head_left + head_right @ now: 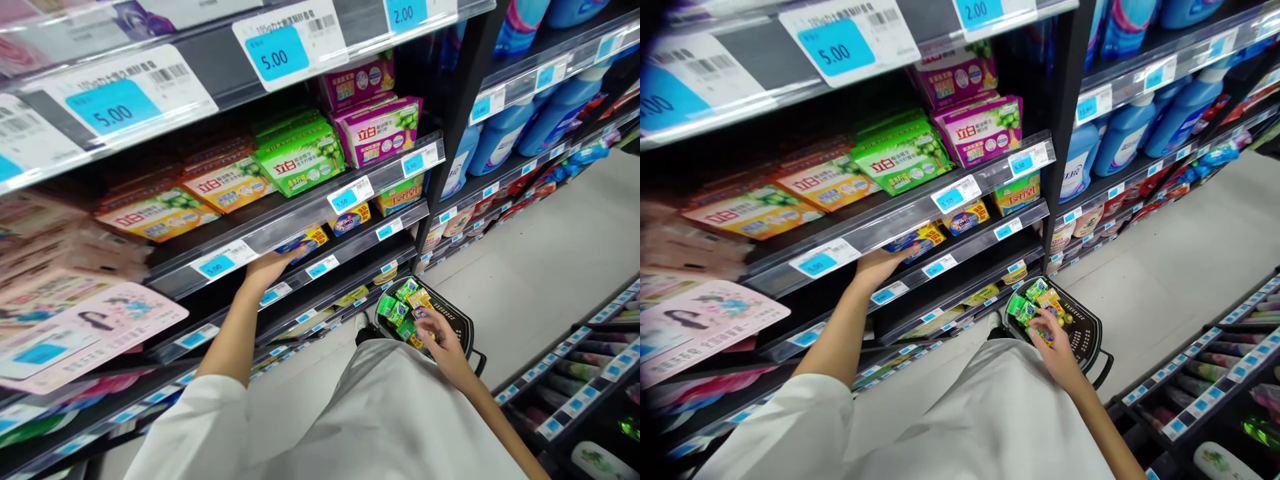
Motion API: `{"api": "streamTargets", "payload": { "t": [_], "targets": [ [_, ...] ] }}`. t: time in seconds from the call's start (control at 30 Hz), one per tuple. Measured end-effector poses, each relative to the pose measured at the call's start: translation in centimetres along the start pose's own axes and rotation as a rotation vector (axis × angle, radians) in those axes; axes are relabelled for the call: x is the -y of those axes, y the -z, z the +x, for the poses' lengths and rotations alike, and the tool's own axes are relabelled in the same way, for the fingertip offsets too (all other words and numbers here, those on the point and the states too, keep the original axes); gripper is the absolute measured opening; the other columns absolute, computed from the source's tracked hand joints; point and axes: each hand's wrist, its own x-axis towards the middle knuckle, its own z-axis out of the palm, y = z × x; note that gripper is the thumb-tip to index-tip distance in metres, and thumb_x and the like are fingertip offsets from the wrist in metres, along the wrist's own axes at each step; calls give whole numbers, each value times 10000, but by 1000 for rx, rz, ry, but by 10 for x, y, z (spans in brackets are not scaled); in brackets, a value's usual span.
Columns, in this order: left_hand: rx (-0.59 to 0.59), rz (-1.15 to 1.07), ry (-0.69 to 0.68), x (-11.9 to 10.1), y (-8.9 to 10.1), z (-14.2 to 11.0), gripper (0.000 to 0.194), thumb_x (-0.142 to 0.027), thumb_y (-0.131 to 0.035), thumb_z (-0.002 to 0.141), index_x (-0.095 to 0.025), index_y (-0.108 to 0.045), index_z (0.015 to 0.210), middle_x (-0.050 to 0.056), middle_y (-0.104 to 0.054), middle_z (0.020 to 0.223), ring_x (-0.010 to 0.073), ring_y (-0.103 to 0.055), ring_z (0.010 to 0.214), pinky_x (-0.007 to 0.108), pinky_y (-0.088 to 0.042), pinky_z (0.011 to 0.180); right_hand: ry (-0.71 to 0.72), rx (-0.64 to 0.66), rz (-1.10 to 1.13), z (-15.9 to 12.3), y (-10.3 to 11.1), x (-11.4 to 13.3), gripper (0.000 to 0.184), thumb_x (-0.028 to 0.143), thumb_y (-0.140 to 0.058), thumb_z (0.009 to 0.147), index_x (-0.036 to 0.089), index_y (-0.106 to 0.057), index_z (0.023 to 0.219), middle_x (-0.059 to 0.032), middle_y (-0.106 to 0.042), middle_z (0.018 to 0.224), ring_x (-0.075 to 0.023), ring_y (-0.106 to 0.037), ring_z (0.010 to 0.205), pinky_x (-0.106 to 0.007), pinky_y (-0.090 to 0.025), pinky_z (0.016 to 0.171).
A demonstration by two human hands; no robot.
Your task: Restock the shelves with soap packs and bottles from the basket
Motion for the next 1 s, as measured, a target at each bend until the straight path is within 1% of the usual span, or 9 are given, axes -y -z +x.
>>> {"api": "streamTargets", "payload": {
  "t": [0.1,0.17,0.3,0.43,0.57,0.63,0.73,0.87,1.0],
  "targets": [
    [63,5,73,-1,-1,7,714,-724,-744,673,-192,-738,1150,146,-740,1198,454,-621,1226,545,-453,1084,5,-11,-14,-2,2,0,459,517,-647,914,257,-550,1280,-80,-698,1084,-244,-670,1044,-457,-514,1013],
    [85,-34,34,-2,-3,9,705,-698,-773,657,-209,-732,1164,133,-738,1214,434,-616,1243,524,-443,1099,6,-23,-21,-3,3,-2,453,516,-643,916,249,-561,1273,-80,-702,1075,-242,-671,1029,-459,-513,1014],
    [73,-86,-56,-4,-6,11,743,-666,-791,659,-218,-688,1243,116,-705,1298,378,-579,1312,471,-403,1151,13,-33,-38,-4,3,-5,411,519,-648,912,235,-619,1207,-83,-712,1051,-244,-679,990,-449,-526,992],
    [94,-10,-14,-6,-5,11,738,-694,-782,654,-209,-705,1205,137,-670,1354,409,-587,1293,495,-416,1135,24,-29,-43,-4,2,-6,387,519,-648,912,237,-645,1177,-75,-721,1033,-243,-682,969,-440,-530,978],
    [41,62,-43,-8,-5,12,702,-682,-793,641,-221,-723,1166,138,-728,1237,434,-545,1334,520,-388,1154,25,-28,-39,-3,2,-6,386,523,-643,914,243,-648,1180,-73,-723,1031,-246,-681,973,-435,-530,969],
    [8,77,-79,-8,-6,13,678,-666,-791,650,-232,-720,1166,122,-754,1165,416,-521,1365,515,-340,1190,24,-27,-45,-3,2,-6,382,522,-640,916,243,-652,1177,-74,-723,1033,-246,-679,974,-432,-529,964],
    [10,91,-95,-11,-8,14,642,-663,-763,687,-243,-713,1170,107,-770,1104,389,-550,1340,514,-302,1211,21,-25,-57,-3,3,-7,379,518,-637,916,241,-651,1173,-72,-725,1030,-245,-679,969,-430,-529,958],
    [14,134,-96,-17,-8,11,643,-684,-725,721,-221,-708,1167,127,-763,1122,405,-546,1335,529,-324,1191,17,-16,-79,-4,5,-8,370,508,-627,921,239,-646,1175,-73,-728,1034,-246,-682,971,-432,-532,950],
    [66,179,-172,-28,-7,7,704,-731,-656,761,-219,-666,1243,145,-715,1259,415,-575,1296,515,-409,1119,3,-16,-89,-5,5,-8,358,501,-629,921,241,-650,1167,-73,-733,1044,-248,-687,977,-424,-542,934]
  ]
}}
